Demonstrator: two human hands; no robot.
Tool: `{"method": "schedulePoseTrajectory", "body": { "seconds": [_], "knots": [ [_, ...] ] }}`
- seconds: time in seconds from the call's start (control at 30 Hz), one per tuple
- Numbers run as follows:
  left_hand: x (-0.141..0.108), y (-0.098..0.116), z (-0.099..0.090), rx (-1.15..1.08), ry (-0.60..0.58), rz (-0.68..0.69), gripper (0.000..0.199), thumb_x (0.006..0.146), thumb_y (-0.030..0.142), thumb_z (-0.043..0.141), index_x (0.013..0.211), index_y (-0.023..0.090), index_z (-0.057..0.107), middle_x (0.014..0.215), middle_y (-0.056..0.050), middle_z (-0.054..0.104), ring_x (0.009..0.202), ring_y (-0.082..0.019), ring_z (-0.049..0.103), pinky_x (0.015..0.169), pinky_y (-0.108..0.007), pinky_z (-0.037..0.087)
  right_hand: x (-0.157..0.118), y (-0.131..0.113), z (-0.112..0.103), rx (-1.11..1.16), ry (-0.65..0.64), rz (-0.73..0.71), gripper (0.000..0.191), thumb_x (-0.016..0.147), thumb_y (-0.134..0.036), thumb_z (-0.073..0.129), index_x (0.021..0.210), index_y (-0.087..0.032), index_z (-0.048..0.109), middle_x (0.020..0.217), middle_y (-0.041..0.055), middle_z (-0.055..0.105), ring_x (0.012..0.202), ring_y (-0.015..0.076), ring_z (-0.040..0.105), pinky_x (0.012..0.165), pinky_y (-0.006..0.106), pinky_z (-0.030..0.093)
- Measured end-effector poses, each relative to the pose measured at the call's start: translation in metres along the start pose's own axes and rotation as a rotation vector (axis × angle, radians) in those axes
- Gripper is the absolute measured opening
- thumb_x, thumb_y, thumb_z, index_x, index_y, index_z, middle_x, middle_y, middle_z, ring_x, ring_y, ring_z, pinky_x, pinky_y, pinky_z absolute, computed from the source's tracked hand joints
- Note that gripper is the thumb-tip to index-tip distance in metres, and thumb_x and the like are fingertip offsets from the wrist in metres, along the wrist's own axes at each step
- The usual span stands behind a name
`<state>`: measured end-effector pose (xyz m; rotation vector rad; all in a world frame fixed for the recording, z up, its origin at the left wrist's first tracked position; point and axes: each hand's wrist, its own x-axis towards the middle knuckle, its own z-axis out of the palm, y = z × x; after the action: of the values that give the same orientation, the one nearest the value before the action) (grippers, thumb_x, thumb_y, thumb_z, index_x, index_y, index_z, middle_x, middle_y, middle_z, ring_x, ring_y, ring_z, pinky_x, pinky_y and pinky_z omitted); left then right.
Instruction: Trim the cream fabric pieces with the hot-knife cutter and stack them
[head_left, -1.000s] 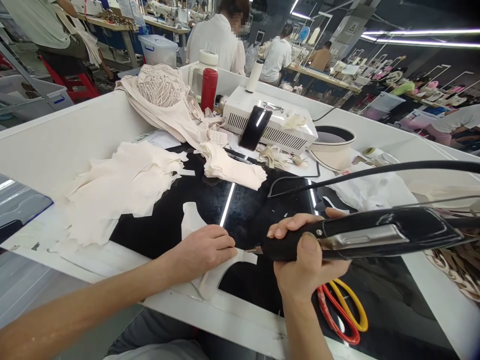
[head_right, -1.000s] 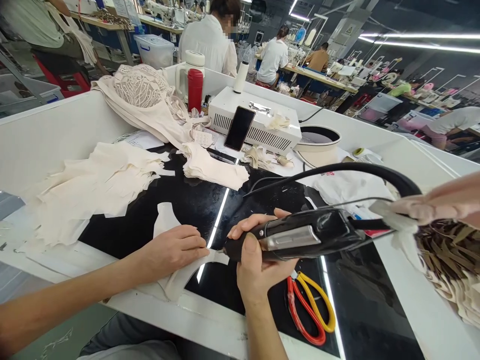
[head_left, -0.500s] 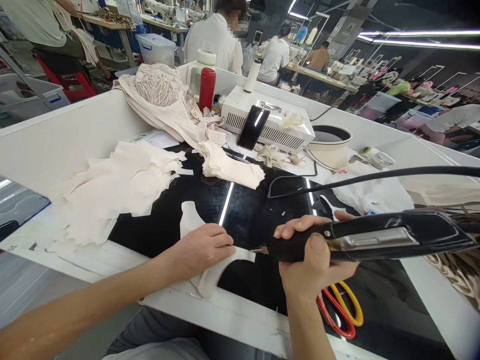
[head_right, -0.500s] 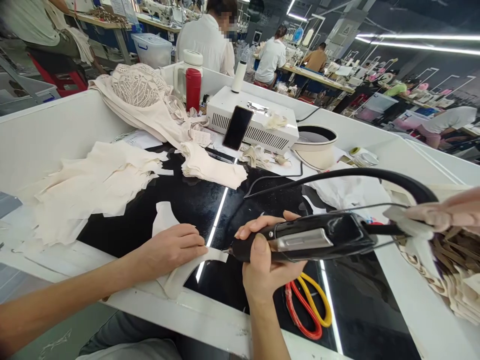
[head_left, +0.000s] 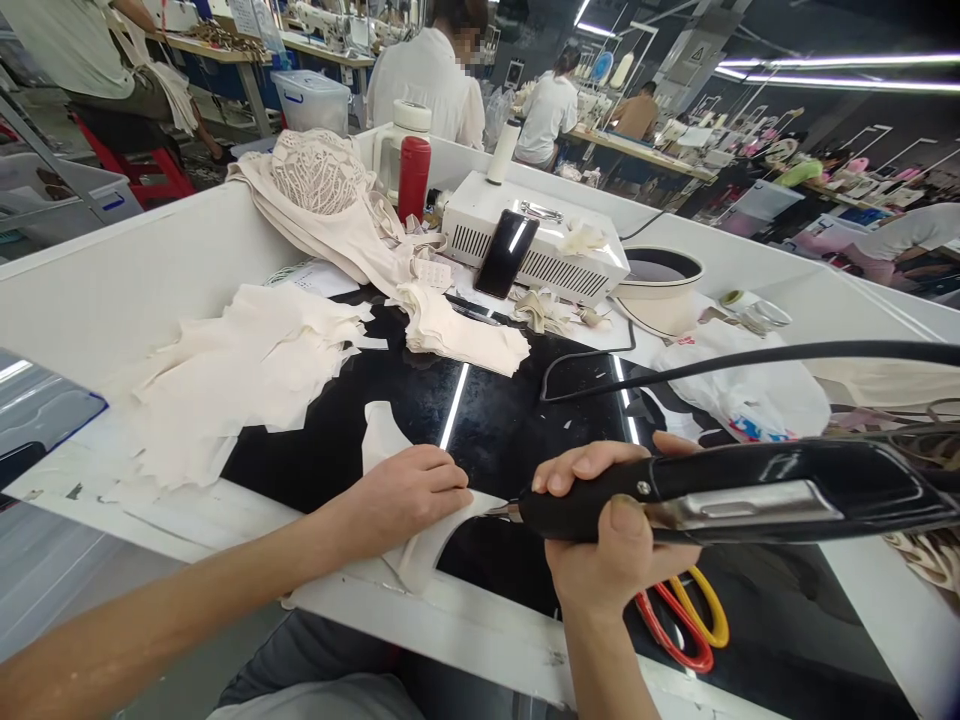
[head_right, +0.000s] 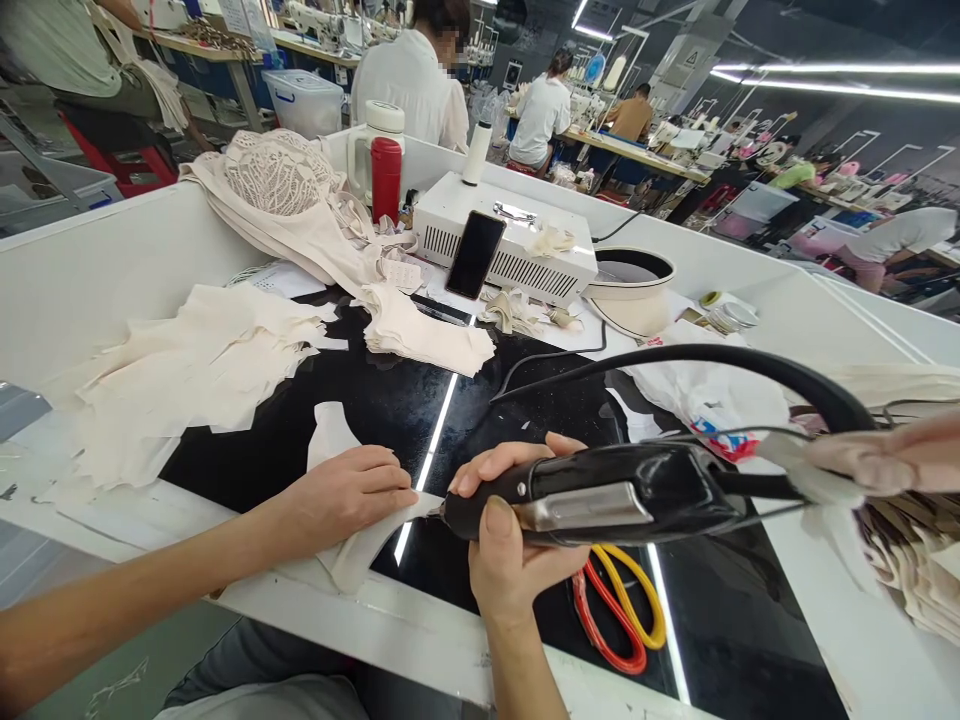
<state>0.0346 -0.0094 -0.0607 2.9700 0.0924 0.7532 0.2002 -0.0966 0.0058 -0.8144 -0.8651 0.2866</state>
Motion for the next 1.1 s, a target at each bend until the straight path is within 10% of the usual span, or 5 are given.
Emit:
{"method": "schedulePoseTrajectory", "body": {
  "seconds": [0.73,1.1],
  "knots": [
    [-0.005,0.001,0.002,-0.011,-0.007,-0.006,0.028,0.097,-0.002,0.059,0.121,0.012,0.064,0.112,-0.008,0.072,0.103,-0.020,0.068,0.100,-0.038,0.060,0.001,-0.005,-0.009,-0.091,0.073,-0.018,0.038,0.084,-0.021,0.075,0.119,-0.025,0.059,0.078,-0.0061,0.067,0.055,0.0137,0.061,0.051,0.031,0.056],
    [-0.014,0.039,-0.011,0.232,-0.043,-0.220,0.043,0.094,-0.009,0.035,0.128,0.006,0.056,0.111,-0.013,0.072,0.102,-0.024,0.071,0.092,-0.035,0.060,-0.012,-0.012,-0.013,-0.135,0.049,-0.040,0.044,0.085,-0.022,0.078,0.124,-0.024,0.059,0.082,-0.0033,0.066,0.061,0.0155,0.062,0.055,0.034,0.058]
  ]
}}
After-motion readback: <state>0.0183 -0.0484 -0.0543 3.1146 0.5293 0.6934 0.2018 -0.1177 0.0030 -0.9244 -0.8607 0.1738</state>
